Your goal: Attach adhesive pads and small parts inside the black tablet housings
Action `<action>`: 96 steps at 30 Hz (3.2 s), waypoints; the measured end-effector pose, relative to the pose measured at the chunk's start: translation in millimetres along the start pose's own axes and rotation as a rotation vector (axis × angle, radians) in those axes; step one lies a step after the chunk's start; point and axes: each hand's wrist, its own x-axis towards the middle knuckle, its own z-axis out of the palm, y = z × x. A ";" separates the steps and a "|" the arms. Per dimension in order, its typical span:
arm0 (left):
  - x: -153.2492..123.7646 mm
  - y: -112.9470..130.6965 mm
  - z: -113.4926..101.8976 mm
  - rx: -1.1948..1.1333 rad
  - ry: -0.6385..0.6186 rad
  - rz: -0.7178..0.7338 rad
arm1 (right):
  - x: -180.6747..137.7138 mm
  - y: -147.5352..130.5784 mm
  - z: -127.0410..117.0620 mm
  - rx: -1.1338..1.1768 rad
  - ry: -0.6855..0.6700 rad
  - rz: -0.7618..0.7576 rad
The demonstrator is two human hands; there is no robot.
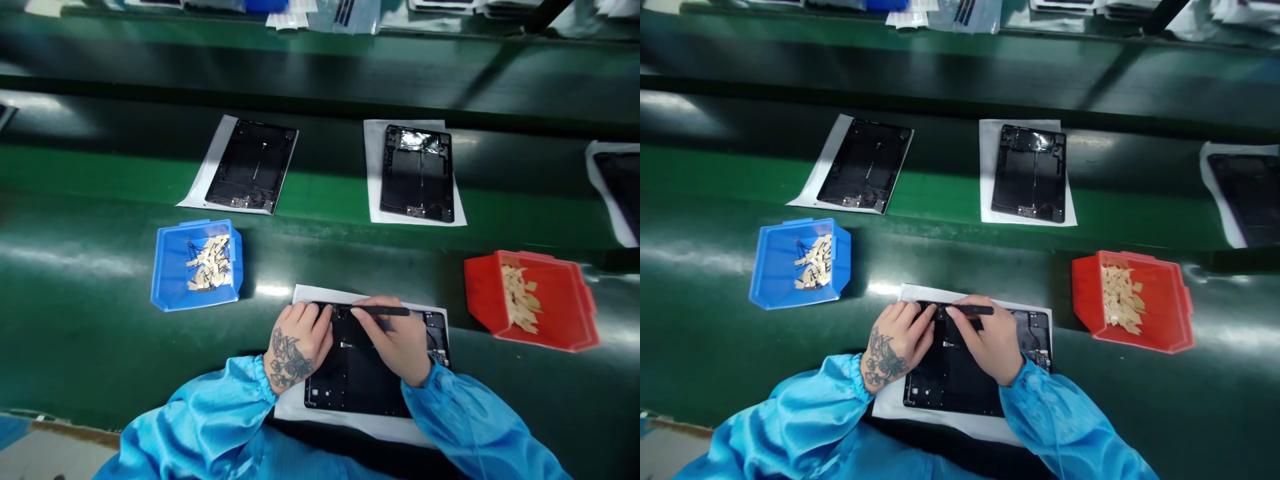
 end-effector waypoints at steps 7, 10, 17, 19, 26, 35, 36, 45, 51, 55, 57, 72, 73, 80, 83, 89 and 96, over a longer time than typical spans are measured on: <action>0.1 -0.5 -0.8 -0.009 0.009 0.000 | 0.3 3.6 0.3 0.100 -0.017 0.246; -0.5 -1.5 0.0 -0.004 0.017 0.004 | 2.2 4.4 1.2 0.130 -0.021 0.295; -1.8 -3.5 2.7 -0.026 0.045 0.019 | 2.1 6.2 4.7 0.152 -0.020 0.323; -1.7 -3.3 2.6 -0.031 0.042 0.017 | 1.3 6.6 4.9 0.152 -0.022 0.329; -1.4 -2.4 2.0 -0.031 0.025 0.015 | -0.4 8.3 5.3 0.128 -0.015 0.286; 2.3 0.0 1.3 -0.109 0.097 0.018 | -3.0 10.4 3.2 -0.007 -0.001 0.108; 2.7 0.1 2.1 -0.118 0.098 0.022 | -3.0 11.0 3.3 -0.012 0.003 0.103; 4.0 -0.8 8.1 -0.164 0.004 0.009 | -0.8 15.4 0.1 0.000 0.038 0.120; 4.6 6.0 3.2 -0.138 -0.033 -0.033 | -11.2 24.5 -8.3 0.307 0.152 0.331; 2.9 10.6 -0.4 -0.120 -0.087 -0.064 | -12.8 24.4 -1.5 0.711 0.141 0.505; 3.0 11.8 -1.6 -0.119 -0.105 -0.077 | -10.8 22.4 2.0 0.799 0.124 0.531; -6.9 -1.4 -0.4 -0.217 -0.053 -0.038 | -11.3 18.7 5.5 0.649 -0.003 0.222; -6.4 -0.3 -0.5 -0.219 -0.055 -0.038 | -11.2 18.5 5.6 0.642 -0.026 0.194; -1.7 4.7 -2.6 -0.207 -0.026 -0.026 | -9.3 20.4 7.4 0.519 -0.133 -0.075; -0.8 5.7 -2.7 -0.212 -0.032 -0.022 | -10.8 23.1 7.1 0.471 -0.138 -0.133; -0.5 5.8 -2.5 -0.206 -0.024 -0.019 | -11.9 25.6 5.2 0.436 -0.250 -0.176; -1.0 4.8 -2.6 -0.182 -0.026 -0.015 | -9.8 24.0 8.9 0.467 -0.187 -0.137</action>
